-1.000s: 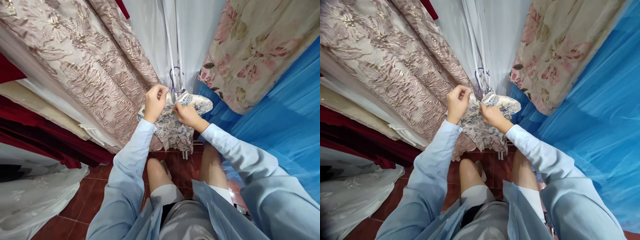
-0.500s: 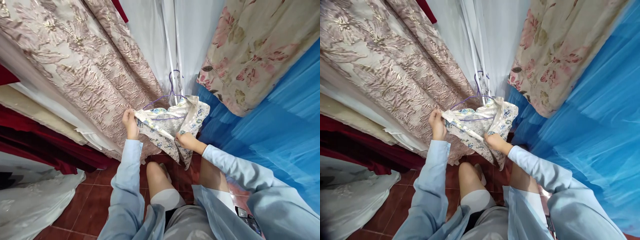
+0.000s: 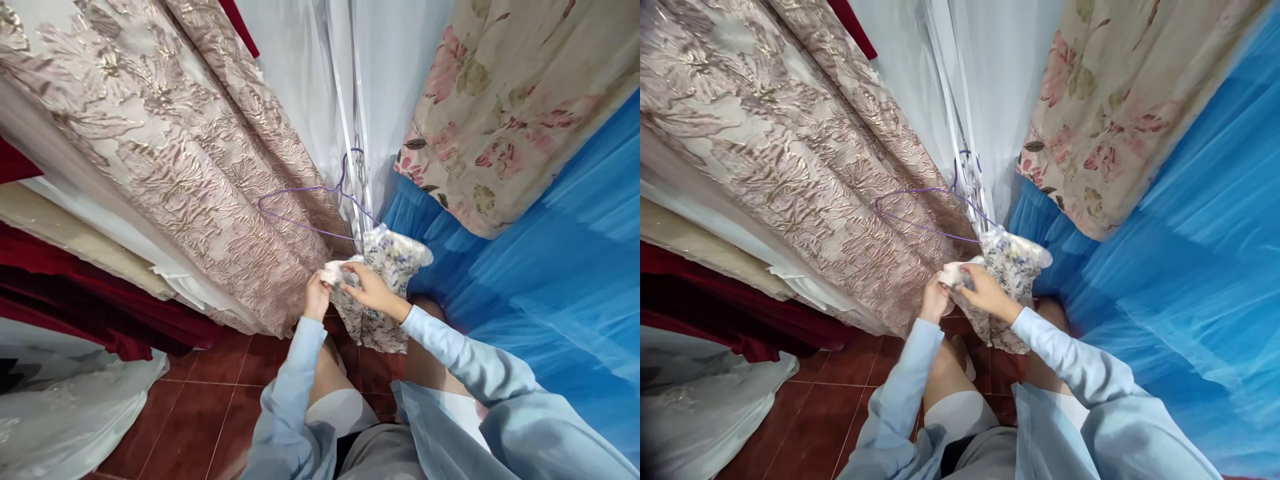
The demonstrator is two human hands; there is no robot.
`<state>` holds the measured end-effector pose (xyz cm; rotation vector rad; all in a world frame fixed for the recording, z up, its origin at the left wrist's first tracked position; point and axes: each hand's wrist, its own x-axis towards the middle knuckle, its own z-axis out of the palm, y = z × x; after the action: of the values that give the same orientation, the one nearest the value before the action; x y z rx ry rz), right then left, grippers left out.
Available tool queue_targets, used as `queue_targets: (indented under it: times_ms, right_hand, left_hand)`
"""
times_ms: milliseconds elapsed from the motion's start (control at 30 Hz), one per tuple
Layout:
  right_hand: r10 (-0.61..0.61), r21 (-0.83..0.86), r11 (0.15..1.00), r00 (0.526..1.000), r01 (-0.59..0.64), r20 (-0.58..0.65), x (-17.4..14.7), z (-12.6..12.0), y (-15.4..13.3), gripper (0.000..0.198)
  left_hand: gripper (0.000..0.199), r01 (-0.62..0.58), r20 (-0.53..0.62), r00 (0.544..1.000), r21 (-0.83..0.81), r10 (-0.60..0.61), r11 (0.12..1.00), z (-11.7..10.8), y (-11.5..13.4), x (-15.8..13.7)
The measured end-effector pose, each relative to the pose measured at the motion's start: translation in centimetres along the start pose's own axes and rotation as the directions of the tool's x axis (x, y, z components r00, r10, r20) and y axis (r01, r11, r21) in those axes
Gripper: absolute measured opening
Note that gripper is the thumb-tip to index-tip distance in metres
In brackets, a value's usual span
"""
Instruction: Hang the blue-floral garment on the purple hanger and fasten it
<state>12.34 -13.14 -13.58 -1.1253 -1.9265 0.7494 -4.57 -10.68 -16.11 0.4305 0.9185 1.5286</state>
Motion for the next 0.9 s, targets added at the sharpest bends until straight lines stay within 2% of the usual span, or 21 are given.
queue_targets:
  times_ms: [67,133,233,333,367,433,533,600,667,700,733,833,900]
  right_hand:
    - [0.069,0.078,0.994,0.994,-0.075,0.084,0.0,-0.5,0.4,0.060]
    - [0.131,0.153,0.975,0.971,-0.164,0.202,-0.6,-1.4,0.8,0.062]
    - [0.186,0.207,0.949,0.953,-0.237,0.241,-2.2,-2.9,1.0,0.043]
    - [0.175,0.267,0.937,0.963,-0.227,0.204,-3.9,-3.9,0.0,0.021]
    - [0.158,0.304,0.928,0.966,-0.217,0.207,-4.3,-4.1,-0.5,0.022]
    - [0.137,0.380,0.899,0.963,-0.218,0.230,-5.1,-4.8,-1.9,0.029]
    - [0.132,0.434,0.875,0.968,-0.215,0.214,-5.8,-6.8,-3.6,0.033]
    - [0.106,0.350,0.925,0.984,-0.150,0.144,-6.0,-8.8,-4.1,0.031]
    - [0.060,0.167,0.984,0.996,-0.069,0.061,-6.1,-11.0,-4.0,0.030]
    - [0.031,0.068,0.997,0.999,-0.032,0.026,-6.1,-11.9,-3.7,0.028]
    - [0.002,-0.016,1.000,1.000,-0.002,-0.007,-6.2,-12.8,-3.4,0.026]
    - [-0.056,-0.135,0.990,0.987,0.036,-0.150,-6.2,-15.1,-1.8,0.019]
    - [-0.068,-0.133,0.991,0.944,0.026,-0.323,-5.6,-16.5,-0.7,0.019]
  left_hand:
    - [0.027,-0.057,0.143,0.989,0.156,0.035,0.986,1.0,-1.6,-2.0]
    - [0.033,-0.225,0.308,0.944,0.329,0.121,0.917,2.2,-2.0,-3.6]
    - [0.035,-0.470,0.456,0.853,0.461,0.253,0.753,4.0,-1.1,-5.0]
    - [0.033,-0.597,0.552,0.779,0.508,0.297,0.621,5.5,-0.3,-5.6]
    - [0.033,-0.602,0.572,0.770,0.507,0.281,0.617,5.8,-0.3,-5.7]
    - [0.034,-0.541,0.604,0.775,0.486,0.184,0.687,6.0,-0.9,-6.1]
    - [0.049,-0.317,0.638,0.769,0.436,-0.040,0.842,5.3,-2.2,-6.9]
    - [0.060,-0.165,0.669,0.709,0.464,-0.223,0.870,4.5,-2.8,-7.6]
    - [0.061,-0.063,0.674,0.626,0.544,-0.392,0.837,3.7,-3.0,-8.0]
    - [0.058,-0.048,0.664,0.605,0.581,-0.440,0.812,3.4,-2.9,-8.0]
    - [0.053,-0.058,0.652,0.610,0.603,-0.450,0.795,3.1,-2.6,-7.9]
    - [0.052,-0.176,0.627,0.698,0.618,-0.345,0.766,2.7,-1.4,-6.8]
    - [0.057,-0.241,0.624,0.727,0.623,-0.287,0.744,2.7,-0.4,-5.9]
